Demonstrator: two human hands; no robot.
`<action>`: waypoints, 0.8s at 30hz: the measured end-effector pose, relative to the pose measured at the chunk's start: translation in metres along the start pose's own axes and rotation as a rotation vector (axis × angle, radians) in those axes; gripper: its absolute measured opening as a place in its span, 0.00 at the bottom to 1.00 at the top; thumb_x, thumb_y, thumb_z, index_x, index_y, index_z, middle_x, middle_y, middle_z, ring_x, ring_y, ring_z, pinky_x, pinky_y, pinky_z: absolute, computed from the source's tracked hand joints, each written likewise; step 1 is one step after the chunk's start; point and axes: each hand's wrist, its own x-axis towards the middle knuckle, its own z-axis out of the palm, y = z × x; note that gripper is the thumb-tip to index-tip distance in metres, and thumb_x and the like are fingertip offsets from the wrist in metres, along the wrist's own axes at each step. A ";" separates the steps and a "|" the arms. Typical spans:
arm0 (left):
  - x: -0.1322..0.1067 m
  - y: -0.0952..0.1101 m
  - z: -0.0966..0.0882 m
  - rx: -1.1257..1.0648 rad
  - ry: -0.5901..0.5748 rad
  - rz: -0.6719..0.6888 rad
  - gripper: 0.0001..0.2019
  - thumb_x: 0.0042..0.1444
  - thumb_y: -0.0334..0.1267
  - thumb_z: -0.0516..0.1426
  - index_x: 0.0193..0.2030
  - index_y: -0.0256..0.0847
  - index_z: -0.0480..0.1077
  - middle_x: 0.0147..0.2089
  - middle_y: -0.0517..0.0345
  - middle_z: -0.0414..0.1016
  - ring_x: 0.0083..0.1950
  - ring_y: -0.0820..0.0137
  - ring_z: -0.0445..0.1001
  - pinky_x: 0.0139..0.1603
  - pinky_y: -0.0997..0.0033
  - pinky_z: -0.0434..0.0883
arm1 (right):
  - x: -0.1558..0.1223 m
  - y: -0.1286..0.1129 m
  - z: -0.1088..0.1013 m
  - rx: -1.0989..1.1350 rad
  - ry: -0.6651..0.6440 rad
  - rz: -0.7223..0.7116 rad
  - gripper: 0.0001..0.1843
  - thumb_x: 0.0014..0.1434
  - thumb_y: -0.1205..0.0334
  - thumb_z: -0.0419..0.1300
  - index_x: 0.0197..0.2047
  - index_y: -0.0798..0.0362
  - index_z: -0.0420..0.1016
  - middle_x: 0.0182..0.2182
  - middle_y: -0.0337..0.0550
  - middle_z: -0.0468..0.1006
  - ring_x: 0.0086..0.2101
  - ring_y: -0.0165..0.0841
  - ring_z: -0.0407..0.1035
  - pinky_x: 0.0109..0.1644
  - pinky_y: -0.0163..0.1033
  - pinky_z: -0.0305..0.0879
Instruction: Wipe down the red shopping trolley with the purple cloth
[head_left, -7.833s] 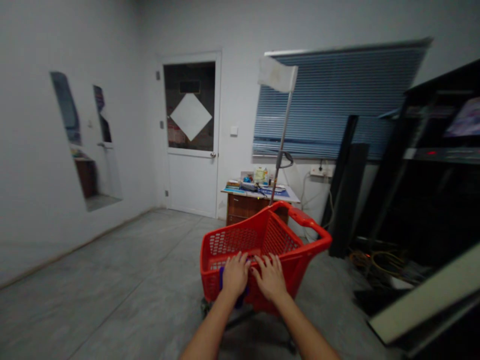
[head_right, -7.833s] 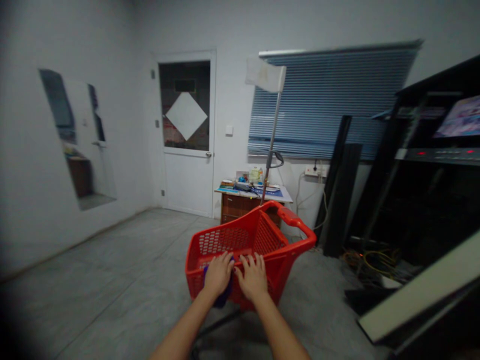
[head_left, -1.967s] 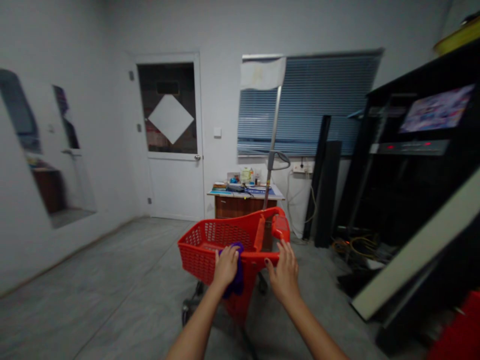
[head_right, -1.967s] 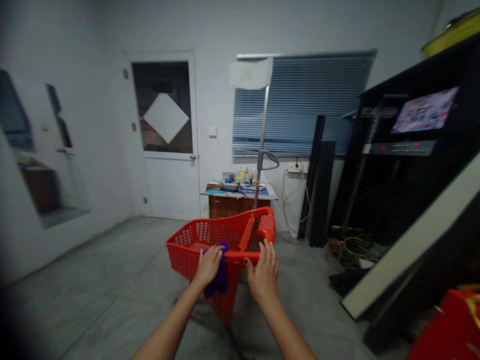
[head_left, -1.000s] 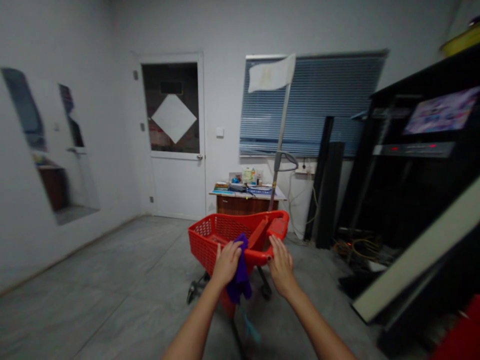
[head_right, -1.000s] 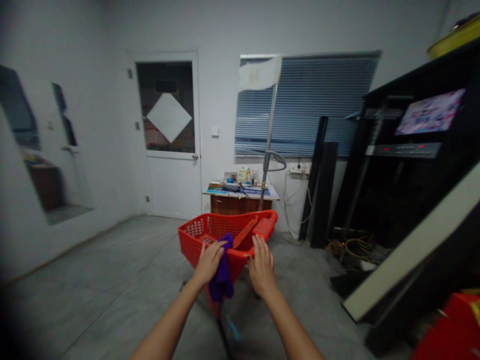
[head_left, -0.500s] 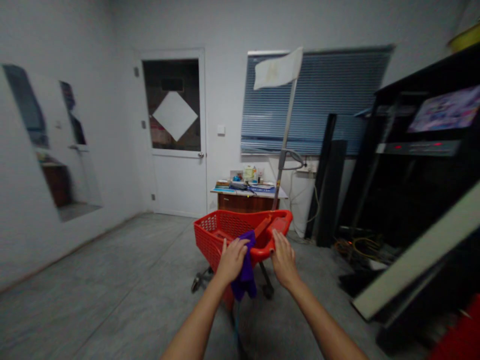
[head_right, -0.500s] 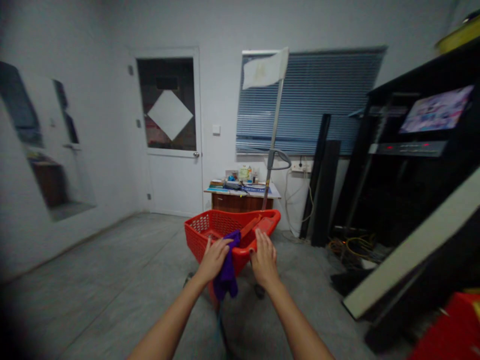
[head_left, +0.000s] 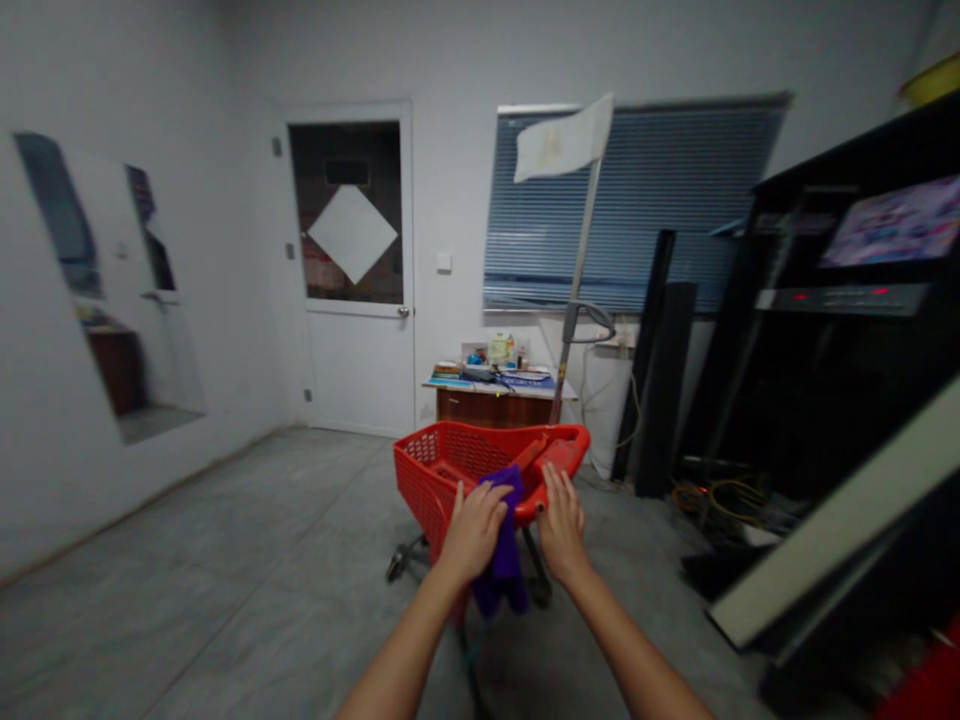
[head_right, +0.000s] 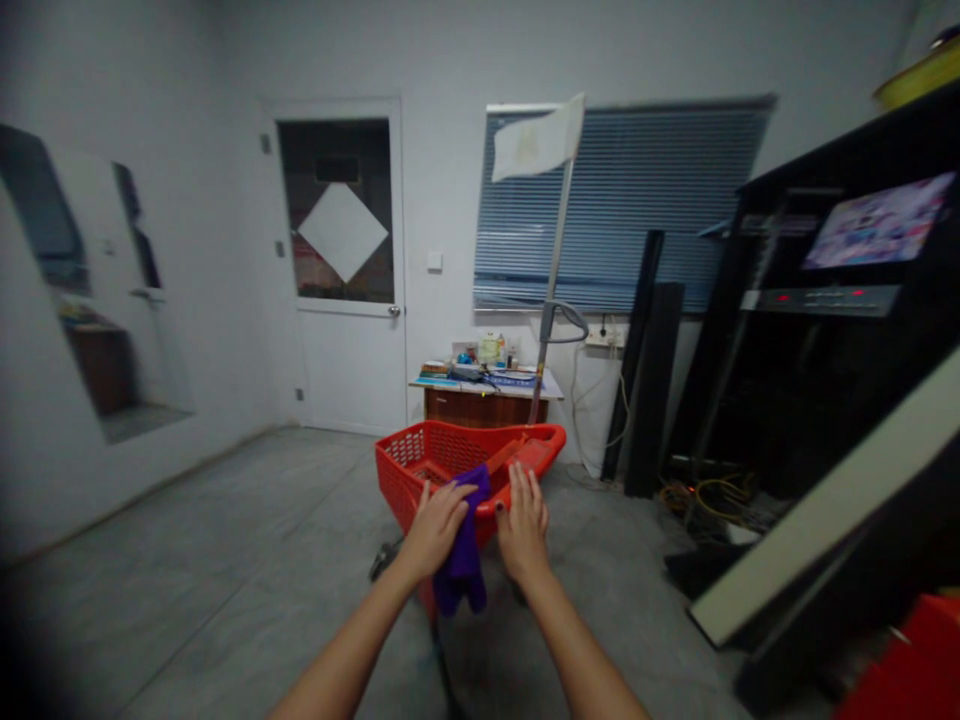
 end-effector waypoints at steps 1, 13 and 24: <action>0.001 -0.009 -0.002 0.002 0.002 -0.048 0.19 0.69 0.43 0.42 0.61 0.53 0.65 0.63 0.59 0.70 0.68 0.66 0.61 0.73 0.39 0.41 | 0.000 -0.001 -0.001 -0.005 0.000 -0.003 0.32 0.69 0.47 0.33 0.73 0.47 0.43 0.69 0.47 0.56 0.68 0.41 0.45 0.65 0.58 0.51; -0.006 0.011 -0.002 -0.010 0.116 0.005 0.18 0.69 0.40 0.43 0.59 0.52 0.68 0.61 0.58 0.72 0.66 0.67 0.64 0.73 0.41 0.42 | -0.010 -0.029 0.015 0.025 0.053 -0.054 0.35 0.69 0.44 0.33 0.74 0.51 0.37 0.69 0.50 0.54 0.68 0.44 0.42 0.64 0.58 0.53; 0.001 -0.033 -0.028 -0.041 0.151 -0.216 0.19 0.69 0.38 0.40 0.55 0.47 0.70 0.59 0.57 0.75 0.63 0.65 0.68 0.72 0.38 0.43 | 0.043 0.011 -0.004 -0.204 -0.101 0.057 0.31 0.69 0.52 0.36 0.72 0.51 0.50 0.68 0.47 0.57 0.67 0.38 0.45 0.64 0.52 0.52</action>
